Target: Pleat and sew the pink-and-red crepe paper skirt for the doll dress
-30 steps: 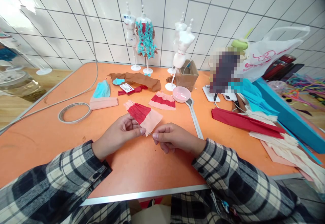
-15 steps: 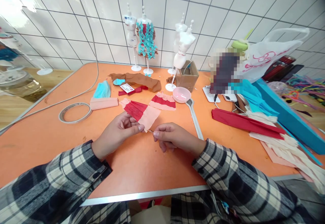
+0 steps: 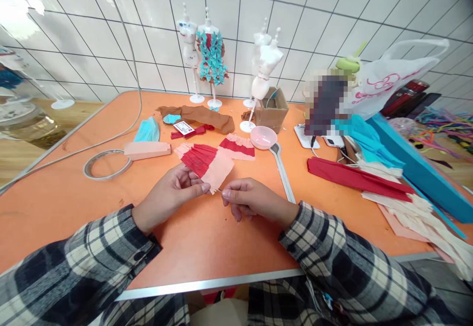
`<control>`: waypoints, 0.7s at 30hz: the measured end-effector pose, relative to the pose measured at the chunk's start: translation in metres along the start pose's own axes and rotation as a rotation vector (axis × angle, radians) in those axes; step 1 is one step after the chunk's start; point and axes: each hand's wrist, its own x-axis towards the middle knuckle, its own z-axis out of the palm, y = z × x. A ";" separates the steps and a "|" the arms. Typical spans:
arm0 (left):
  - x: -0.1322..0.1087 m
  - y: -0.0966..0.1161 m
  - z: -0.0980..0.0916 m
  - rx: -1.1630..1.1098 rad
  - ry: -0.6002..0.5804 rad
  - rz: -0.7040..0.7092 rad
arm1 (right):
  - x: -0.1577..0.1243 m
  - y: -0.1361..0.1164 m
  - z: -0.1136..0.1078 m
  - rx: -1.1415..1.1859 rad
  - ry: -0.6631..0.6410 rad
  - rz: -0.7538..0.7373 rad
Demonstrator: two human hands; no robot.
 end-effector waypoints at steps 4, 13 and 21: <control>0.000 0.000 0.001 -0.002 0.005 0.000 | 0.000 0.000 0.000 0.014 -0.002 0.004; 0.000 -0.001 0.001 -0.021 -0.011 0.011 | 0.000 0.001 0.000 0.017 -0.003 -0.001; 0.001 -0.001 0.001 -0.044 -0.022 0.006 | 0.000 0.000 0.000 0.012 -0.013 0.003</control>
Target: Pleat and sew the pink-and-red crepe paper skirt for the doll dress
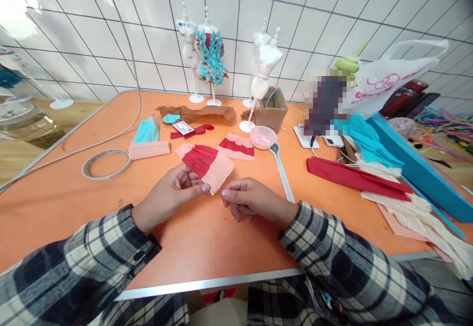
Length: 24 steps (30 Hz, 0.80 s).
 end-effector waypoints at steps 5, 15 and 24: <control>-0.001 -0.002 -0.002 -0.013 -0.012 0.017 | -0.002 -0.002 0.000 -0.008 -0.007 0.000; -0.001 0.000 0.000 -0.035 -0.027 0.022 | -0.002 -0.001 -0.001 0.003 -0.012 0.002; 0.000 -0.005 -0.002 -0.070 -0.083 0.034 | -0.001 0.000 -0.001 0.011 -0.027 -0.007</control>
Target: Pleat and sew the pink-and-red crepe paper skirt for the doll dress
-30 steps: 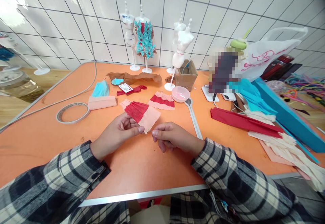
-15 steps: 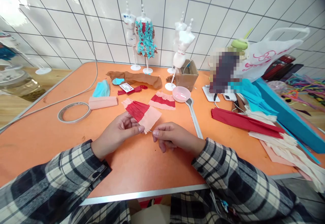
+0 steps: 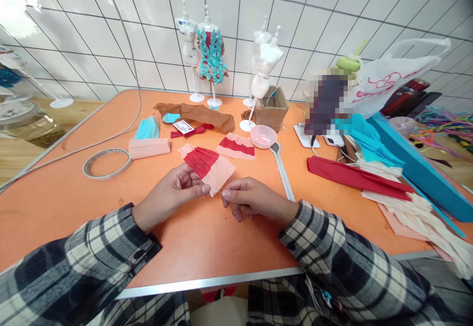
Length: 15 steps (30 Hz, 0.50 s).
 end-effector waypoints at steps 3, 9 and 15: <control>0.000 -0.001 -0.001 -0.003 -0.011 0.009 | 0.000 -0.001 0.001 -0.001 -0.002 0.005; 0.000 -0.001 -0.001 -0.002 -0.015 0.004 | 0.001 0.000 0.000 0.002 -0.014 -0.009; 0.000 -0.001 0.000 0.004 -0.006 -0.001 | 0.000 0.000 0.000 -0.002 -0.014 -0.003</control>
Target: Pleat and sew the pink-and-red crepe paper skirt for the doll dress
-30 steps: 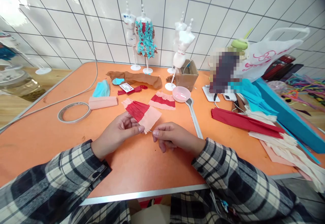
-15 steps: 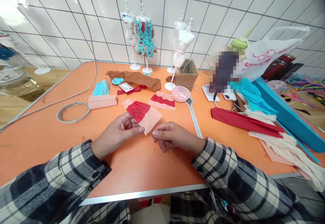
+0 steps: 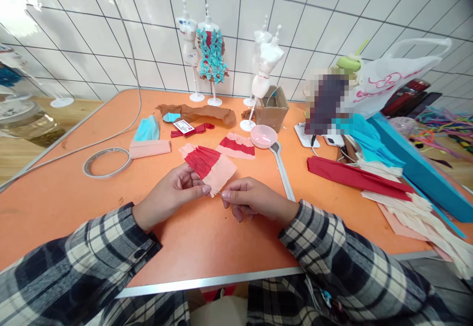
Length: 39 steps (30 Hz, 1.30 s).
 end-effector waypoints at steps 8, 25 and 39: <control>0.000 0.001 0.000 0.001 0.012 -0.011 | 0.002 0.003 -0.001 0.007 -0.009 -0.011; 0.001 0.000 -0.001 -0.033 -0.006 -0.004 | 0.000 0.003 -0.002 -0.018 -0.007 0.004; 0.000 0.003 0.000 0.013 0.055 -0.001 | -0.001 -0.001 -0.001 -0.034 0.030 0.009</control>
